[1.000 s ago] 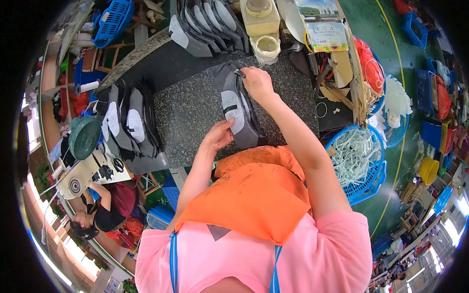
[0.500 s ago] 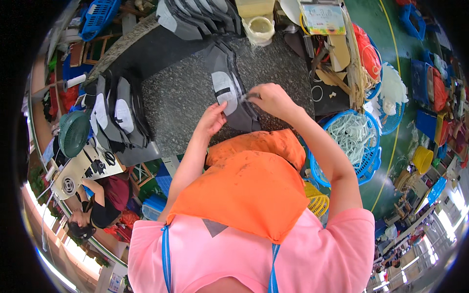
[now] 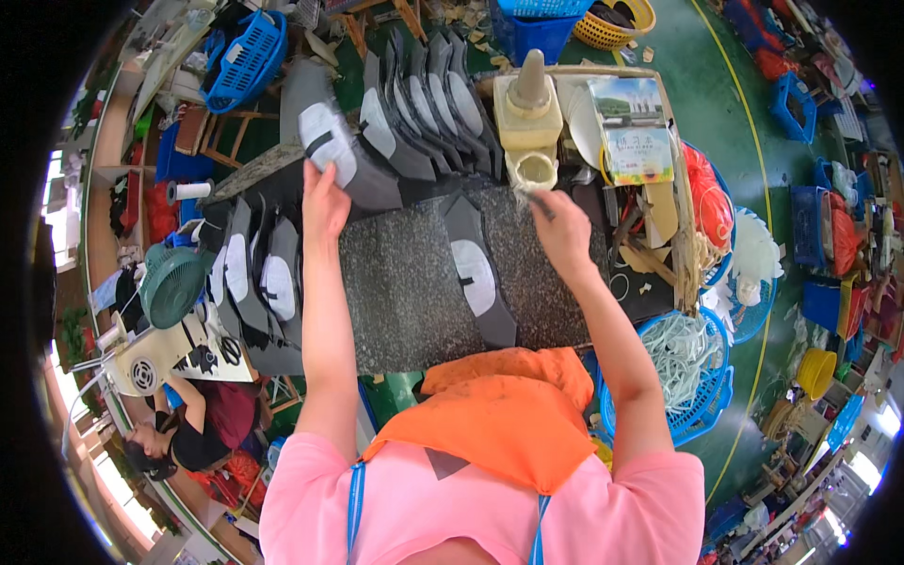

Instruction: The person is applying glue or adhesive to shoe components using a small brush.

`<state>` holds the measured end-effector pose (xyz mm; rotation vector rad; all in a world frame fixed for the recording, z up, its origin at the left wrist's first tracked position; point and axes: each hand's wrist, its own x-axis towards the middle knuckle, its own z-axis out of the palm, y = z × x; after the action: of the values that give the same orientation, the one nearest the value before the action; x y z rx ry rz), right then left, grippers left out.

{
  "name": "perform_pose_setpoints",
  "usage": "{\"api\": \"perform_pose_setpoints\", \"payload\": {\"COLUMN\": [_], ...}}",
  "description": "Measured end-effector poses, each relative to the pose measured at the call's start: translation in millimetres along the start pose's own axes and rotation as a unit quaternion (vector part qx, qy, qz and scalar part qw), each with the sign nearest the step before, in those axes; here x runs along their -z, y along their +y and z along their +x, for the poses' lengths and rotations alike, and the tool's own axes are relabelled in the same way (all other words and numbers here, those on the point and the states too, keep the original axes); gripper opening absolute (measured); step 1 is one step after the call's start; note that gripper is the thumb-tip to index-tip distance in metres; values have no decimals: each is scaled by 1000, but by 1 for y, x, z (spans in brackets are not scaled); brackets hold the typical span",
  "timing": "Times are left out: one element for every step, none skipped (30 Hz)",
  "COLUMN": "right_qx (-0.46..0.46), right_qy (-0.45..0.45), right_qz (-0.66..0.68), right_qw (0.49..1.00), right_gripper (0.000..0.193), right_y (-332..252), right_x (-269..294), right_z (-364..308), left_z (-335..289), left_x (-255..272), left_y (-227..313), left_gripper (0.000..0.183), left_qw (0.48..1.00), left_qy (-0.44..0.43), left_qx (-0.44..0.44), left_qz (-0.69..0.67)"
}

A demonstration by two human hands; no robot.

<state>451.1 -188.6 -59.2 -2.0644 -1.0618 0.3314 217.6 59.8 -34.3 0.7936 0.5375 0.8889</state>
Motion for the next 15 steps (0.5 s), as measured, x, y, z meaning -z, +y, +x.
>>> {"api": "perform_pose_setpoints", "payload": {"right_qx": [13, 15, 28, 36, 34, 44, 54, 47, 29, 14, 0, -34, -70, -59, -35], "right_qy": [19, 21, 17, 14, 13, -4, -24, -60, -53, -23, 9, -5, -15, -25, -9], "right_qz": [-20, -20, -35, -53, -53, -63, -72, -100, -104, -88, -73, -71, -69, -59, -45], "right_qw": [1000, 999, 999, 998, 998, 997, 996, 992, 993, 996, 997, 997, 995, 996, 998], "right_gripper": [17, 17, 17, 17, 17, 17, 17, 16, 16, 17, 18, 20, 21, 23, 21], "right_y": [2, 3, 5, 9, 11, 16, 15, 13, 9, 10, 11, 16, 26, 39, 46], "right_x": [1, -1, -6, -8, -11, -10, -6, 0, 8, 8, 8, 5, -2, -10, -16], "right_z": [14, 26, 37, 45, 54, 57, 56, 54, 52, 51, 52, 53, 55, 57, 58], "left_z": [24, 45, 61, 70, 77, 80, 76, 68, 52, 37, 22, 6, -12, -33, -64], "left_x": [14, 30, 48, 51, 58, 54, 49, 47, 28, 28, 29, 29, 28, 22, 10], "left_y": [-12, -27, -42, -53, -57, -63, -67, -66, -57, -57, -56, -59, -70, -85, -100], "left_gripper": [41, 42, 42, 46, 46, 52, 59, 65, 66, 64, 63, 61, 61, 60, 57], "left_qw": [1000, 999, 999, 998, 997, 996, 991, 995, 996, 990, 981, 975, 971, 968, 957], "left_qy": [-8, -3, 5, 15, 16, 66, 121, 88, 50, 100, 149, 187, 196, 203, 194], "left_qx": [14, 34, 53, 51, 53, 50, 47, 33, 62, 72, 82, 53, 50, 47, 92], "left_qz": [-16, -7, 3, 45, 45, 28, 13, 20, 31, 64, 97, 111, 126, 141, 193]}}
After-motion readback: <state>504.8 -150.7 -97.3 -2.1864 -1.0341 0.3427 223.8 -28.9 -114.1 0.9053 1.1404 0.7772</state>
